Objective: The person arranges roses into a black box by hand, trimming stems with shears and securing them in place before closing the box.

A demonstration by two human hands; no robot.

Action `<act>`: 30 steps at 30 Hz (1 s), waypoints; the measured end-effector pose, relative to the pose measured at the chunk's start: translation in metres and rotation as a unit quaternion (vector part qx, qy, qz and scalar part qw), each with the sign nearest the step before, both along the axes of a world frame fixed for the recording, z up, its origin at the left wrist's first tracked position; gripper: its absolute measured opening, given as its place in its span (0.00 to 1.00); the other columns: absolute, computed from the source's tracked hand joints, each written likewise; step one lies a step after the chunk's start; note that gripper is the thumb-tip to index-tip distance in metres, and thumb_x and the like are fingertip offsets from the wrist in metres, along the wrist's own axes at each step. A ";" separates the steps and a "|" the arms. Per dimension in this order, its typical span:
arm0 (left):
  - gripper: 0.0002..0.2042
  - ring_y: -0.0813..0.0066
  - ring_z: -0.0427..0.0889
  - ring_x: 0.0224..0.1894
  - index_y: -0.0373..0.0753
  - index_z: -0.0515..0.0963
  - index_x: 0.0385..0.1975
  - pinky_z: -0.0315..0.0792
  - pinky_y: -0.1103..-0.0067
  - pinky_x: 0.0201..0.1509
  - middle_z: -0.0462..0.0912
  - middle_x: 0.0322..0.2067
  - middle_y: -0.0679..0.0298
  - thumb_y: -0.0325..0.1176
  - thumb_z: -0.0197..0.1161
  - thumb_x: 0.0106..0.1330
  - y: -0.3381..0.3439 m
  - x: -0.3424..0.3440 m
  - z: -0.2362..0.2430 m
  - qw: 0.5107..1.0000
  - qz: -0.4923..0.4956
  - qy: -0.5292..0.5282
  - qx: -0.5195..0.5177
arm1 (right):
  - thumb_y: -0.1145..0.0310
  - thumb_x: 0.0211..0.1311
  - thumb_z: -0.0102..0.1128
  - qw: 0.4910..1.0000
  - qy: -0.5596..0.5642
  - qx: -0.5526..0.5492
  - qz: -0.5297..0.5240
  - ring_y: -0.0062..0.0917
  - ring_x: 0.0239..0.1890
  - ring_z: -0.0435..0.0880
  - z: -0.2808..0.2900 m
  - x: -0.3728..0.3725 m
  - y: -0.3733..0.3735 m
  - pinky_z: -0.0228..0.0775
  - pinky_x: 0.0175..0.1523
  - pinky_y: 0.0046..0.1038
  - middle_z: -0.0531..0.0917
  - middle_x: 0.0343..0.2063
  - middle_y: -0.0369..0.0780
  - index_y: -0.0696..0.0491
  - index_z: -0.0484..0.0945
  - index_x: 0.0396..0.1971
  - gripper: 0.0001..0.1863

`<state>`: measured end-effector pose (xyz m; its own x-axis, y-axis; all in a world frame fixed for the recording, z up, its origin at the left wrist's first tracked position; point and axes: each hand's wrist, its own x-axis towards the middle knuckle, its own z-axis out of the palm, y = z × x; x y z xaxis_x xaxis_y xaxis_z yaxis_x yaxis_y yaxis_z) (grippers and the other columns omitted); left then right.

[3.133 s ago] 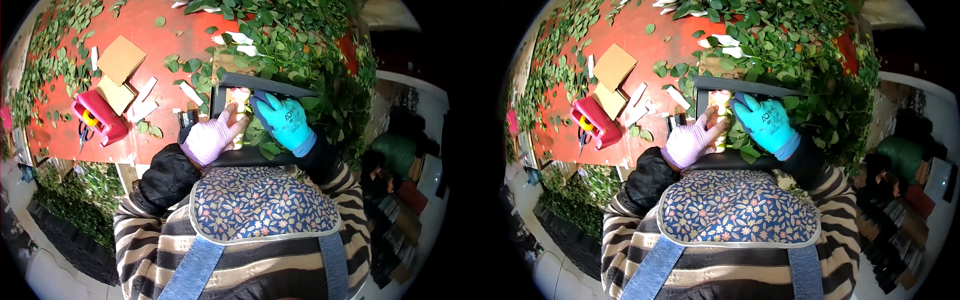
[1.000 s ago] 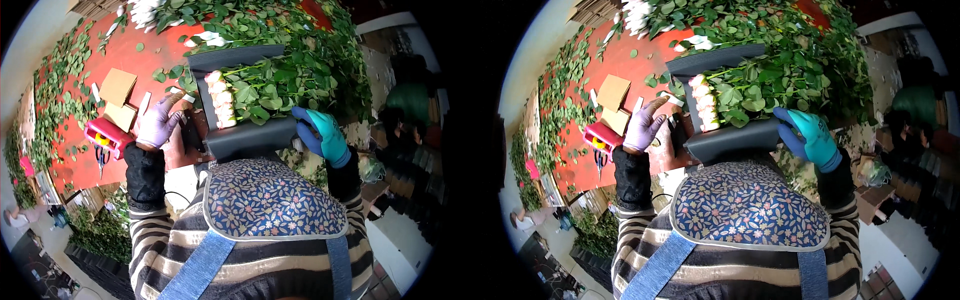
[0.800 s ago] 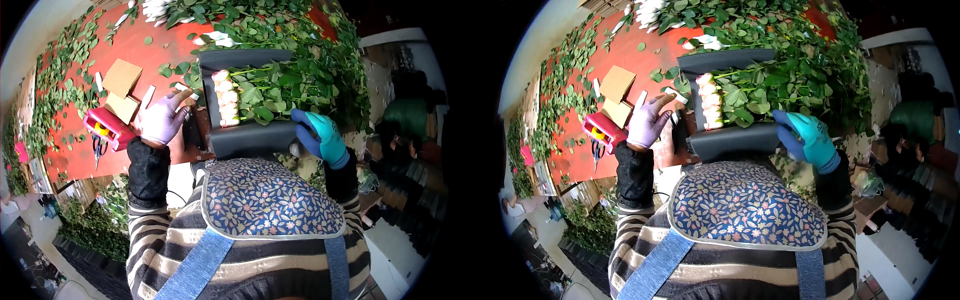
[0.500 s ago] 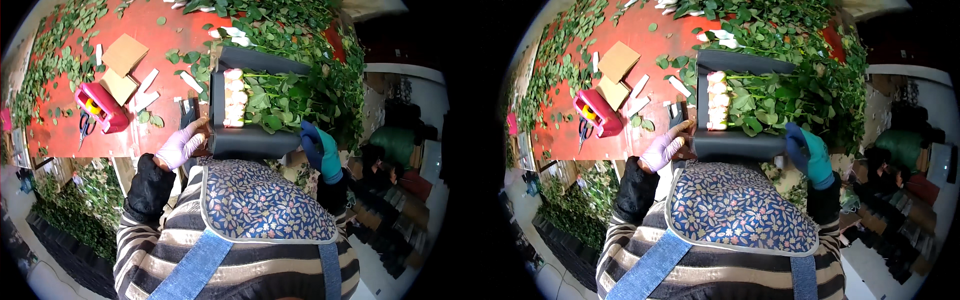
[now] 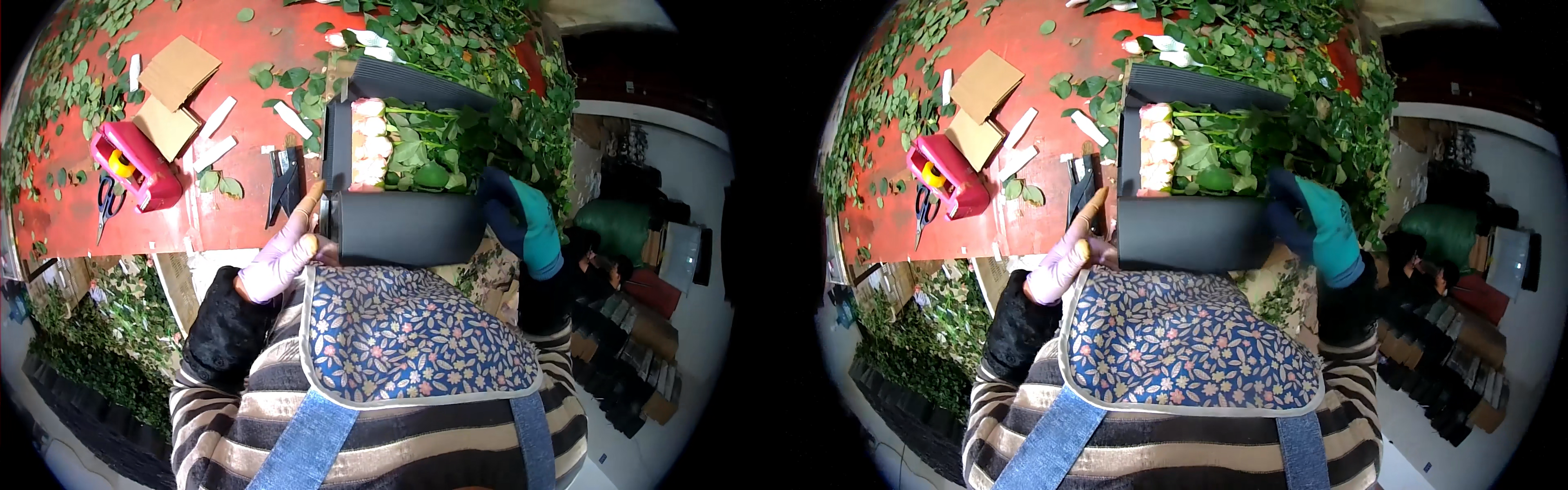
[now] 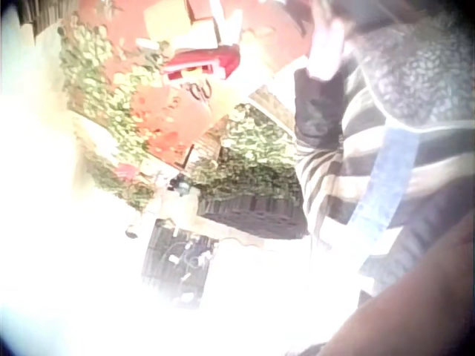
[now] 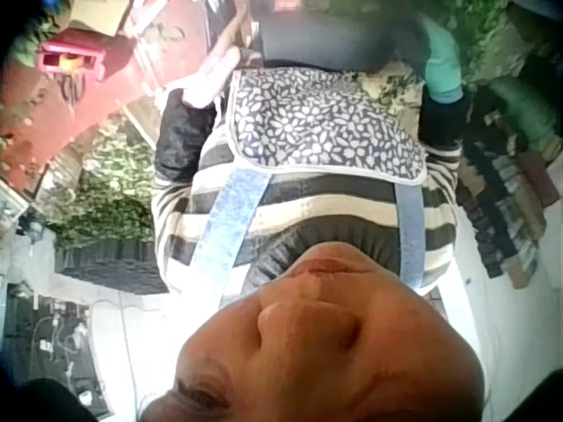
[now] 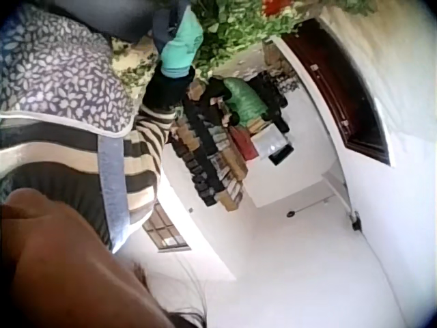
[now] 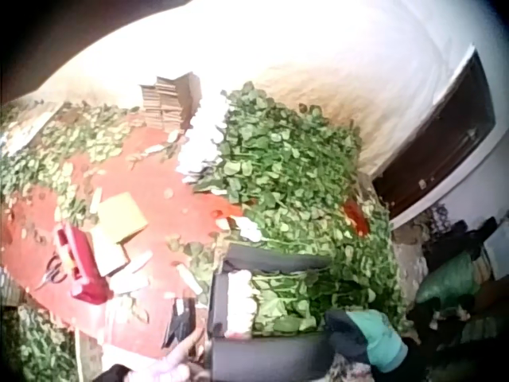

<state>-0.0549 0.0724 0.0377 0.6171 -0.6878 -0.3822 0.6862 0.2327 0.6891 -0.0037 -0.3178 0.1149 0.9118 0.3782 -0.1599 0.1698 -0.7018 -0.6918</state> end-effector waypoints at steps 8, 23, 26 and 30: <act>0.23 0.84 0.78 0.34 0.33 0.70 0.65 0.73 0.86 0.40 0.82 0.39 0.63 0.42 0.48 0.79 0.019 0.045 -0.024 0.983 0.019 -0.090 0.158 | 0.72 0.69 0.59 0.938 0.335 0.076 -0.033 0.16 0.39 0.81 -0.004 0.073 0.035 0.73 0.43 0.20 0.86 0.41 0.38 0.58 0.76 0.58 0.18; 0.15 0.76 0.82 0.39 0.31 0.70 0.60 0.77 0.80 0.46 0.83 0.48 0.57 0.25 0.49 0.76 -0.058 0.072 -0.057 0.928 0.059 -0.186 0.317 | 0.58 0.67 0.64 0.945 0.260 -0.095 0.176 0.39 0.41 0.87 -0.042 0.071 0.081 0.77 0.47 0.36 0.86 0.43 0.49 0.59 0.72 0.51 0.23; 0.15 0.73 0.83 0.43 0.30 0.70 0.59 0.78 0.78 0.50 0.83 0.48 0.55 0.23 0.48 0.75 -0.063 0.070 -0.061 0.919 0.065 -0.215 0.323 | 0.58 0.66 0.64 0.954 0.265 0.011 0.140 0.39 0.39 0.86 -0.055 0.064 0.069 0.77 0.45 0.35 0.85 0.42 0.48 0.58 0.73 0.50 0.22; 0.12 0.48 0.84 0.44 0.33 0.74 0.50 0.77 0.67 0.48 0.85 0.40 0.47 0.29 0.55 0.70 -0.063 0.068 -0.061 0.920 0.127 -0.210 0.304 | 0.58 0.66 0.64 0.956 0.256 0.019 0.143 0.36 0.38 0.86 -0.060 0.060 0.067 0.77 0.43 0.34 0.85 0.39 0.46 0.57 0.73 0.49 0.21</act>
<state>0.0128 0.0092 -0.0236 0.9097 -0.2379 -0.3404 0.3067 -0.1676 0.9369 0.0560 -0.2505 0.0549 0.5766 0.6139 -0.5392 -0.0172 -0.6507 -0.7592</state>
